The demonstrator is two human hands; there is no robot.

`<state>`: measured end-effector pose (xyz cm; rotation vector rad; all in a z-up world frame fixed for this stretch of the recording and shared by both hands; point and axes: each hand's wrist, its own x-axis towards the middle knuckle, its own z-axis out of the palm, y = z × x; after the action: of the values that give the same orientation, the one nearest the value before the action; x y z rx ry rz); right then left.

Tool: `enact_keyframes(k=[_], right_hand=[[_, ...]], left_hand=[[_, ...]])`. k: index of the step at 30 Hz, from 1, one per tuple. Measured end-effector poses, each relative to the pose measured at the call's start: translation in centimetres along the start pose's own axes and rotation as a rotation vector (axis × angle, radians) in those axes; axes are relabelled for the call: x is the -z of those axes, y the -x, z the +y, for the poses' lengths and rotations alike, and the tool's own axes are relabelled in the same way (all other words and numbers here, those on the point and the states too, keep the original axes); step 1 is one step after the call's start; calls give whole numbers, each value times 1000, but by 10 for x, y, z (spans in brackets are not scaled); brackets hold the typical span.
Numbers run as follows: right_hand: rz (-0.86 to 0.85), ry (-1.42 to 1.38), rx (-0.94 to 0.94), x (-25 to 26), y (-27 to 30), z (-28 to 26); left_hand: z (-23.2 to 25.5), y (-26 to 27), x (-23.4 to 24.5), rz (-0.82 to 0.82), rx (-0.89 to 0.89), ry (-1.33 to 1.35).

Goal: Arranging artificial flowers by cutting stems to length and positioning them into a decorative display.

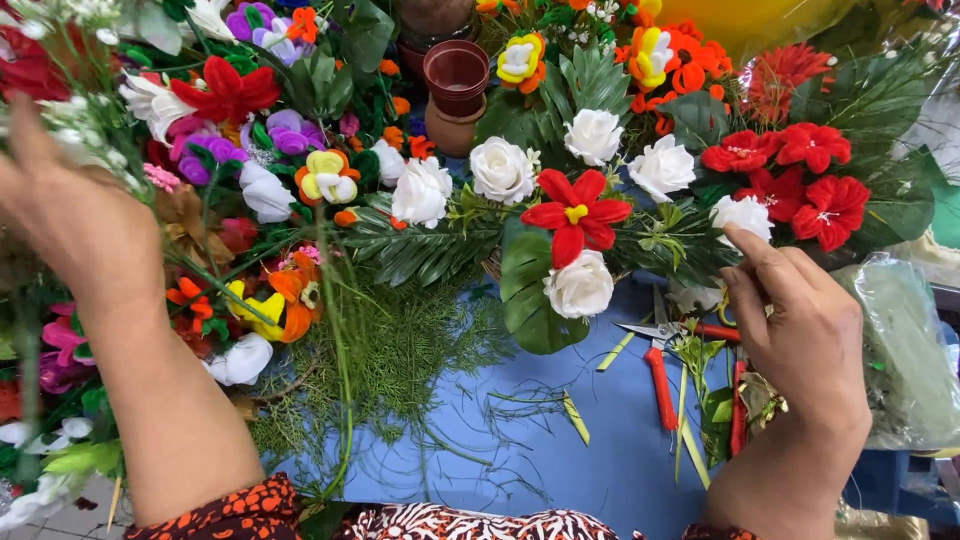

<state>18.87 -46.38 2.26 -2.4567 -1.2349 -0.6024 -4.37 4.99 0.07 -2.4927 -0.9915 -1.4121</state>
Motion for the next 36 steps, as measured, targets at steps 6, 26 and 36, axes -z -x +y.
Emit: enact_keyframes(k=[6,26,36], right_hand=[[2,-5,-9,0,0,0],[44,-12,-9,7,7,4],[74,-9,-13,19,11,5]], left_hand=[[9,4,-5,-344,121,80],[109,39,2,-71,-355,405],[139,69,14,-287,-483,417]])
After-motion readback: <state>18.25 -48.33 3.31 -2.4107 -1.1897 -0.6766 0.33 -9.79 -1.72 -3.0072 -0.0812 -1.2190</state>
